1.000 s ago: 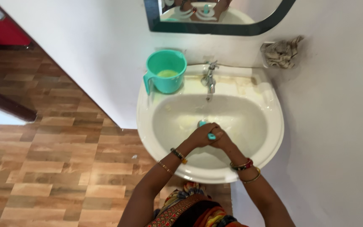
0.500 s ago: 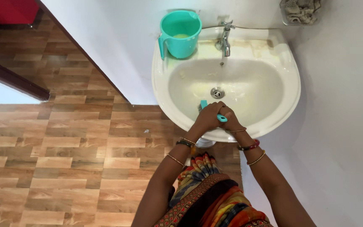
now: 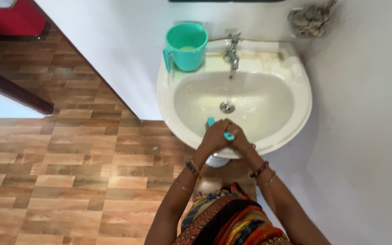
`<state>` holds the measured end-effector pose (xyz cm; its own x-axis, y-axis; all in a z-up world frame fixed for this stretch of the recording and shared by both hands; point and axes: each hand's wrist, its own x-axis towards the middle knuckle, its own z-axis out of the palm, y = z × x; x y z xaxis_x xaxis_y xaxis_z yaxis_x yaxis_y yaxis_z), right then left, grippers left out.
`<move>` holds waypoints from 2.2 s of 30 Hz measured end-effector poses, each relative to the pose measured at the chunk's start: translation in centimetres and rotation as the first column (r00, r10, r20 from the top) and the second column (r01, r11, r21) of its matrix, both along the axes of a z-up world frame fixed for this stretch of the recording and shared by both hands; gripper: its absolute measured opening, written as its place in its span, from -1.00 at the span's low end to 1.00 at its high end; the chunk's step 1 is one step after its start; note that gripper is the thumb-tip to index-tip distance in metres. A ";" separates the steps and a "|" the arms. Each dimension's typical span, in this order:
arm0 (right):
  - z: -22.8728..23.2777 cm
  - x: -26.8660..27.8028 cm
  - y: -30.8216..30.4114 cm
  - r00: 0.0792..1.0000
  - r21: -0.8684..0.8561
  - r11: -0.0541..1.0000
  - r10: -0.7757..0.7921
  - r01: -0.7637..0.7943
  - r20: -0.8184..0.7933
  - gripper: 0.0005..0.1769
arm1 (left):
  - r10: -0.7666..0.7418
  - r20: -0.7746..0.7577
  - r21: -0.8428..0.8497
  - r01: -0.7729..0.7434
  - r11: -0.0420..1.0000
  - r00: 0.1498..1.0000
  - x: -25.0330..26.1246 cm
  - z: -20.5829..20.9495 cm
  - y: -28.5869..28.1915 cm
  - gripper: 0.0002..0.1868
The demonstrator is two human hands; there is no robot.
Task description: The person scrubs a white bathroom sink using a teal scrub brush and a green cleaning solution from a teal pitcher. They repeatedly pour the solution into the sink and scrub the basin, faucet, and surrounding areas. The person also rinses the brush under running water from the tap.
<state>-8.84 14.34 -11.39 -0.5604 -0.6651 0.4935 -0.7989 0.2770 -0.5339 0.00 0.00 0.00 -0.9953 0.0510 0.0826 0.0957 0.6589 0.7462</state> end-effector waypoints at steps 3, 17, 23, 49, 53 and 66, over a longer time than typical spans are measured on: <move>0.6 2.9 3.1 0.997 0.085 0.995 -0.048 0.053 -0.066 -0.59 | -0.112 0.071 -0.001 0.112 0.994 0.991 1.7 1.2 2.4 -0.29; -0.4 -3.5 8.1 0.992 0.110 0.993 -0.045 0.032 0.118 -0.52 | -0.013 0.100 0.007 0.012 1.000 0.995 -5.0 -2.1 7.6 -0.39; 5.1 2.1 8.7 0.983 0.470 0.882 -0.107 0.024 0.151 -0.68 | 0.020 0.012 0.006 -0.020 1.000 1.000 1.3 1.3 9.0 -0.38; 3.7 -1.9 6.9 0.976 0.452 0.889 -0.161 0.078 0.148 -0.76 | -0.042 0.100 0.071 0.035 0.997 0.994 -3.3 -1.2 7.4 -0.29; 7.5 1.4 6.5 0.978 0.349 0.923 -0.103 0.162 -0.182 -0.49 | -0.186 -0.030 0.152 0.189 0.970 0.982 -1.6 -2.9 5.5 -0.04; 6.7 -1.6 6.1 0.946 0.353 0.912 -0.280 0.210 0.163 -0.75 | -0.145 0.167 -0.304 0.191 0.933 0.975 0.2 -5.6 3.4 0.21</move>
<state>-10.41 20.41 -4.67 -0.7916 -0.5973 0.1291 -0.5658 0.6365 -0.5242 0.18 3.41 -5.64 -0.9701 0.2190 -0.1045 0.1355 0.8460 0.5157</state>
